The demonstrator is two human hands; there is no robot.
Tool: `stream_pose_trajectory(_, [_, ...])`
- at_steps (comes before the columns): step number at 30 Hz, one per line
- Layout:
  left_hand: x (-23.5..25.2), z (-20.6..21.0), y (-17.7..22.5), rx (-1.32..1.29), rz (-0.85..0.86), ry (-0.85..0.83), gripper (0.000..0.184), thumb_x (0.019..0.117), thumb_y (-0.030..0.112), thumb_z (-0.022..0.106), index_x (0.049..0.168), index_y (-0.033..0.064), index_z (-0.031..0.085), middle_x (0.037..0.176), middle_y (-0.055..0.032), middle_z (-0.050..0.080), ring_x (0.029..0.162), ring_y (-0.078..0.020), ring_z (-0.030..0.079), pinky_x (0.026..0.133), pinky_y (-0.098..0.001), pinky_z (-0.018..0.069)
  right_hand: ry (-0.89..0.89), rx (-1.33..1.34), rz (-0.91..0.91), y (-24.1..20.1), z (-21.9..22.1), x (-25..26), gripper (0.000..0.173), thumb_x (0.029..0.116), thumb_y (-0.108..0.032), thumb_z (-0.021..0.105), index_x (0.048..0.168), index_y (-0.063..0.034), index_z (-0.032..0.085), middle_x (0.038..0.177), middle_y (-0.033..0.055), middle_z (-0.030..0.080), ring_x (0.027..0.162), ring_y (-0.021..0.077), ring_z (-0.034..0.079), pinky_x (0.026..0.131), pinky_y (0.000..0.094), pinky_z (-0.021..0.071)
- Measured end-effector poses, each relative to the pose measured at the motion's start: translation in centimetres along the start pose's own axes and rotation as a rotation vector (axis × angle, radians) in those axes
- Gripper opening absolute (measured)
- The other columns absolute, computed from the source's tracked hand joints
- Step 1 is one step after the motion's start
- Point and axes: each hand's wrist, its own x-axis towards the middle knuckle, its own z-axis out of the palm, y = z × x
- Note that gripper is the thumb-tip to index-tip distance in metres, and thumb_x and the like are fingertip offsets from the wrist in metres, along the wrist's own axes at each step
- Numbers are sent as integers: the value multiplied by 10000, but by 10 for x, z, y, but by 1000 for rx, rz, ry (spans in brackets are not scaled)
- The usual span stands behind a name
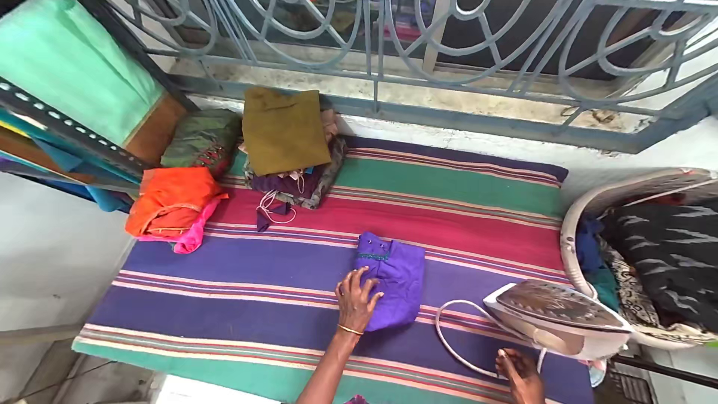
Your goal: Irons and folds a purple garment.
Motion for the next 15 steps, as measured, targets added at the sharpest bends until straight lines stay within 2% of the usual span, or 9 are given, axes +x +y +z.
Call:
stream_pose_trajectory(2, [-1, 5, 0, 32, 37, -19, 189, 858, 321, 779, 990, 189, 809, 1388, -97, 649, 1295, -456, 549, 993, -717, 378, 92, 69, 185, -6, 4, 6, 204, 1018, -49, 582, 1155, 90, 524, 780, 31, 590, 625, 34, 611, 621, 206, 551])
stream_pose_trajectory(5, [-1, 9, -1, 36, 66, -36, 133, 876, 290, 763, 932, 182, 817, 1388, -76, 658, 1321, -441, 545, 1020, -719, 360, 213, 177, 342, -12, -4, 17, 191, 1035, -91, 576, 1150, 27, 480, 709, -8, 543, 534, 25, 553, 527, 183, 503])
stream_pose_trajectory(10, [4, 15, 3, 49, 53, -53, 97, 858, 188, 761, 852, 95, 785, 1372, -74, 672, 1343, -399, 551, 1051, -704, 359, 297, 159, 328, -25, -19, 21, 317, 1022, -91, 603, 1250, 54, 439, 718, -1, 518, 515, 27, 516, 486, 183, 457])
stream_pose_trajectory(12, [2, 7, 5, 18, 41, 4, 118, 856, 202, 730, 823, 92, 758, 1352, -70, 682, 1320, -406, 564, 1027, -689, 376, 307, 91, 200, -18, -23, 21, 447, 969, -59, 662, 1295, 89, 395, 785, 17, 530, 572, 15, 534, 520, 190, 470])
stream_pose_trajectory(13, [-2, 0, 6, -8, 25, 40, 140, 878, 220, 684, 836, 100, 744, 1340, -68, 685, 1304, -416, 564, 1014, -676, 387, 319, 54, 104, -11, -26, 23, 552, 911, -28, 708, 1322, 124, 372, 870, 54, 544, 664, 25, 552, 592, 204, 489])
stream_pose_trajectory(15, [-17, -19, 2, -95, -72, 101, 218, 920, 228, 594, 881, 71, 739, 1304, -106, 696, 1290, -434, 567, 1018, -666, 395, 331, 16, -34, -6, -31, 29, 736, 809, 13, 772, 1367, 182, 323, 1095, 205, 553, 920, 134, 571, 798, 274, 513])
